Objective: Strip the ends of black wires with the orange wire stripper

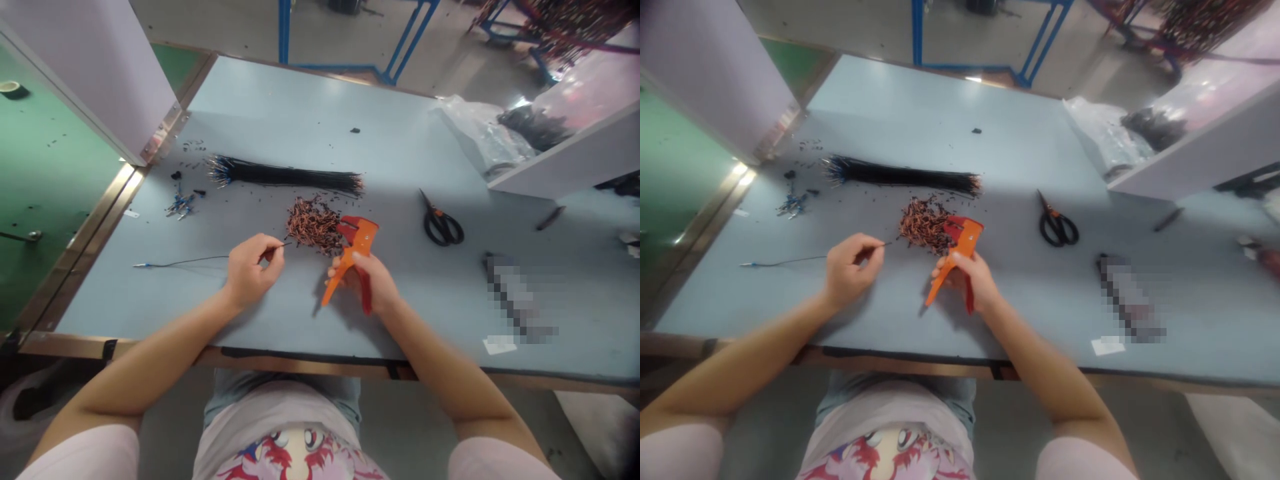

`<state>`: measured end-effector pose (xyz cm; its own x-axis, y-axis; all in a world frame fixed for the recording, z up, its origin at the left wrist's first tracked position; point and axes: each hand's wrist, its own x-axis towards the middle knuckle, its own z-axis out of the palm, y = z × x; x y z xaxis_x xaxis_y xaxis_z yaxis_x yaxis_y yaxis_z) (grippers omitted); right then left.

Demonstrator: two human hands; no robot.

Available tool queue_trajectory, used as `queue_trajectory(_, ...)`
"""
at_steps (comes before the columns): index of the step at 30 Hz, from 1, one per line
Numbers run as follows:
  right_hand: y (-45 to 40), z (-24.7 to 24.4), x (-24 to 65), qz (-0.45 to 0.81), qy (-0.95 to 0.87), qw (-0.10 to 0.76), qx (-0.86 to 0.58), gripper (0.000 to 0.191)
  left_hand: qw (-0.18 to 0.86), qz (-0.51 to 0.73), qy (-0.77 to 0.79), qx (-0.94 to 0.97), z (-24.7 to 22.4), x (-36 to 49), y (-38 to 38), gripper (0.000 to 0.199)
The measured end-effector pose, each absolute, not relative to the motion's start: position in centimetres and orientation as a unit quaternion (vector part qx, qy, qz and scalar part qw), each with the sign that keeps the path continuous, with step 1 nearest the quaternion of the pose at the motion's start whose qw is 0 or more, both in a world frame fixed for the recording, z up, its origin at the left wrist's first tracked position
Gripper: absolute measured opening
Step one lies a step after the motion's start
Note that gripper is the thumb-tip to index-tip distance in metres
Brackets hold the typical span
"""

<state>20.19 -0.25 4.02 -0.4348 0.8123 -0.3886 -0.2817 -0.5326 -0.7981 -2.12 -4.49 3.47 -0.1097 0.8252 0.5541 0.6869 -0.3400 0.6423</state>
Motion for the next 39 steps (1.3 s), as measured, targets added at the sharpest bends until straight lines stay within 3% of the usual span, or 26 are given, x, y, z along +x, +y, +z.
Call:
queue_trajectory(5,0.5,4.5,21.0,0.802,-0.297,0.341,-0.391,0.026,0.046,0.513,0.545,0.662,3.6,-2.6,-4.2,0.006)
queue_trajectory(13,0.0,3.9,20.9,0.813,-0.348,0.309,-0.350,0.037,0.004,0.536,0.484,0.692,3.8,-2.5,-4.1,0.010)
queue_trajectory(27,0.1,3.5,20.9,0.805,-0.398,0.279,-0.341,0.039,-0.013,0.525,0.470,0.710,3.7,-2.6,-4.2,0.012)
queue_trajectory(34,-0.8,6.3,21.5,0.753,-0.547,0.150,-0.335,0.046,0.012,0.522,0.478,0.706,3.2,-2.5,-4.1,0.014)
queue_trajectory(39,-1.6,7.7,21.8,0.609,-0.675,0.124,-0.398,0.042,-0.019,0.542,0.493,0.680,3.5,-2.7,-3.9,0.013)
